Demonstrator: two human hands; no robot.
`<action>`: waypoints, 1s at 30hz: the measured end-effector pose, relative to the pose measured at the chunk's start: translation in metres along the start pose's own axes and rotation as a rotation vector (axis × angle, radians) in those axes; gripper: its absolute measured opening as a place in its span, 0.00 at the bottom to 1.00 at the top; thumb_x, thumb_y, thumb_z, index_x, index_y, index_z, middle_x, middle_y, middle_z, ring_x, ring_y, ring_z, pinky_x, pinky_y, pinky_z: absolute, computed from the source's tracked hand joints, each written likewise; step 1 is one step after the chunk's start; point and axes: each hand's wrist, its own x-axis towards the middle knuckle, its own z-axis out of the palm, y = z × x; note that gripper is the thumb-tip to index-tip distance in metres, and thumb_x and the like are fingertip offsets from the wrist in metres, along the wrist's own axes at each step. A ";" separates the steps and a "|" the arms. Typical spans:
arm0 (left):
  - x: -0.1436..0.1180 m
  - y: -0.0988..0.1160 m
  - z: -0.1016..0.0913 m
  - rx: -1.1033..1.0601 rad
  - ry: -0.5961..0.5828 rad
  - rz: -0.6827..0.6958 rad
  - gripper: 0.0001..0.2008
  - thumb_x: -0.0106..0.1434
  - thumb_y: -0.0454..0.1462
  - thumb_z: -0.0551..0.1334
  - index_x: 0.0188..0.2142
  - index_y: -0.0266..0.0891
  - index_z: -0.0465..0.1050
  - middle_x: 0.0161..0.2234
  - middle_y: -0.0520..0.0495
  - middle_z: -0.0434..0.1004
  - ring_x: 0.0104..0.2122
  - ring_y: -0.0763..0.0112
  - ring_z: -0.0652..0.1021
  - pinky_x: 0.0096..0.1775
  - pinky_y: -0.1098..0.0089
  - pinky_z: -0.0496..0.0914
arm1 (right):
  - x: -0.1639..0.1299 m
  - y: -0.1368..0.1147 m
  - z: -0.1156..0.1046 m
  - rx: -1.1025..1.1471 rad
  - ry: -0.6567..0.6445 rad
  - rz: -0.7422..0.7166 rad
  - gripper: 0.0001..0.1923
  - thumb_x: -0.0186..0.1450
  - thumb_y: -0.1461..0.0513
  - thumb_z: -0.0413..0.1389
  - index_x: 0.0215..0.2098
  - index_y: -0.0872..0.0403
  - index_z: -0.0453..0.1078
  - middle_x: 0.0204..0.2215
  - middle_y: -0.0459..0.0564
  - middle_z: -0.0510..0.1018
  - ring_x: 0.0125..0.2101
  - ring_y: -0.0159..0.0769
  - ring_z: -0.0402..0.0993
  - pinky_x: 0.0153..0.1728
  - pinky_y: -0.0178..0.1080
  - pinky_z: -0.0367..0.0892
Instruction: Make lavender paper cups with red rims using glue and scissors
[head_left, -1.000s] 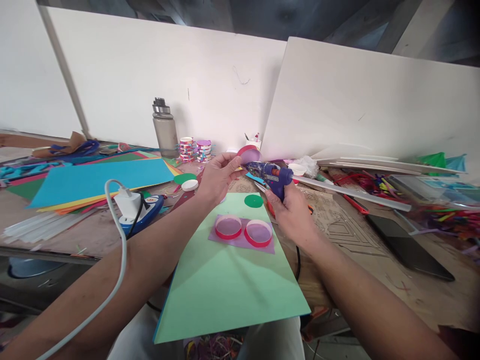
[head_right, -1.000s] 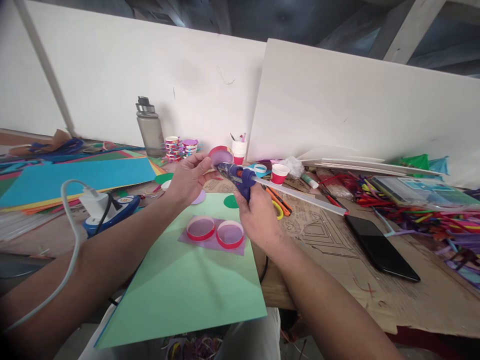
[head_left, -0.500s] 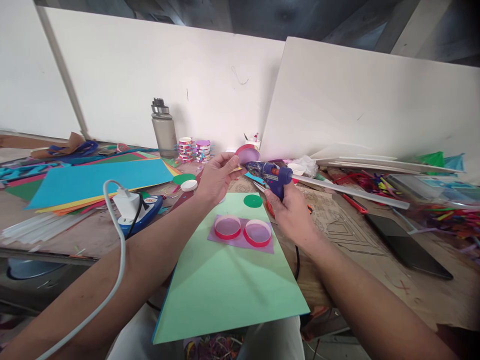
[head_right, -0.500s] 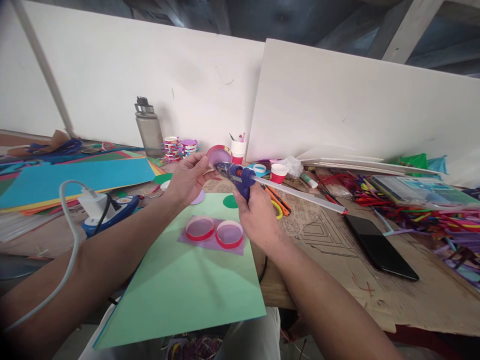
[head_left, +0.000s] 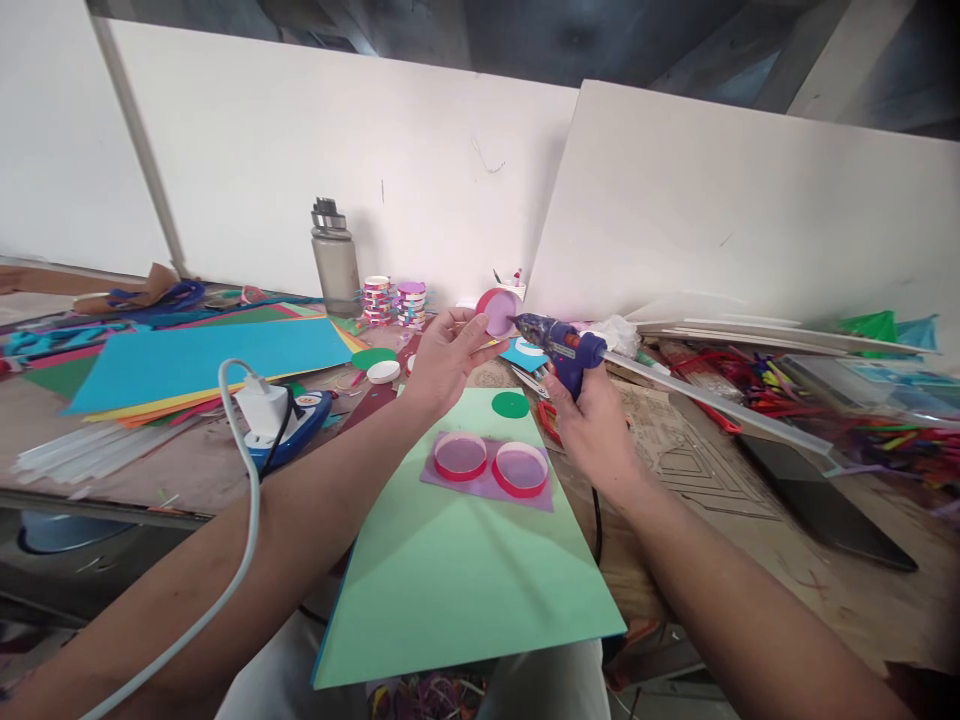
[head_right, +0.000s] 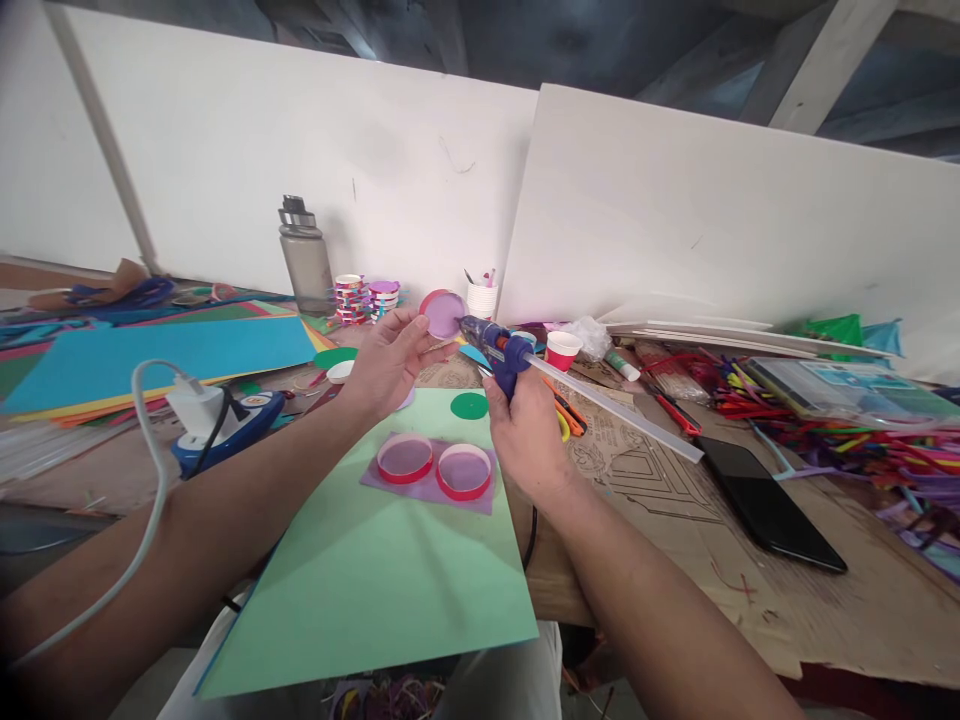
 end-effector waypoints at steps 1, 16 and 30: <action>-0.001 0.001 0.001 -0.017 -0.010 -0.020 0.23 0.50 0.44 0.79 0.34 0.38 0.68 0.30 0.56 0.77 0.34 0.75 0.81 0.52 0.57 0.78 | 0.000 0.000 0.000 -0.002 0.006 0.000 0.13 0.68 0.55 0.52 0.47 0.52 0.69 0.42 0.60 0.82 0.43 0.54 0.79 0.44 0.53 0.73; 0.000 0.002 -0.003 -0.057 -0.111 -0.129 0.24 0.47 0.38 0.80 0.42 0.41 0.74 0.39 0.51 0.80 0.39 0.72 0.81 0.45 0.67 0.77 | -0.002 0.003 0.001 -0.026 0.033 -0.032 0.14 0.69 0.53 0.52 0.47 0.52 0.70 0.43 0.61 0.82 0.43 0.53 0.79 0.45 0.54 0.73; 0.003 0.005 -0.005 -0.015 -0.120 -0.061 0.28 0.46 0.38 0.80 0.46 0.43 0.77 0.42 0.49 0.81 0.39 0.71 0.79 0.45 0.67 0.74 | -0.004 0.001 0.003 -0.096 -0.013 -0.066 0.17 0.70 0.54 0.50 0.52 0.53 0.70 0.44 0.61 0.82 0.44 0.54 0.78 0.45 0.54 0.73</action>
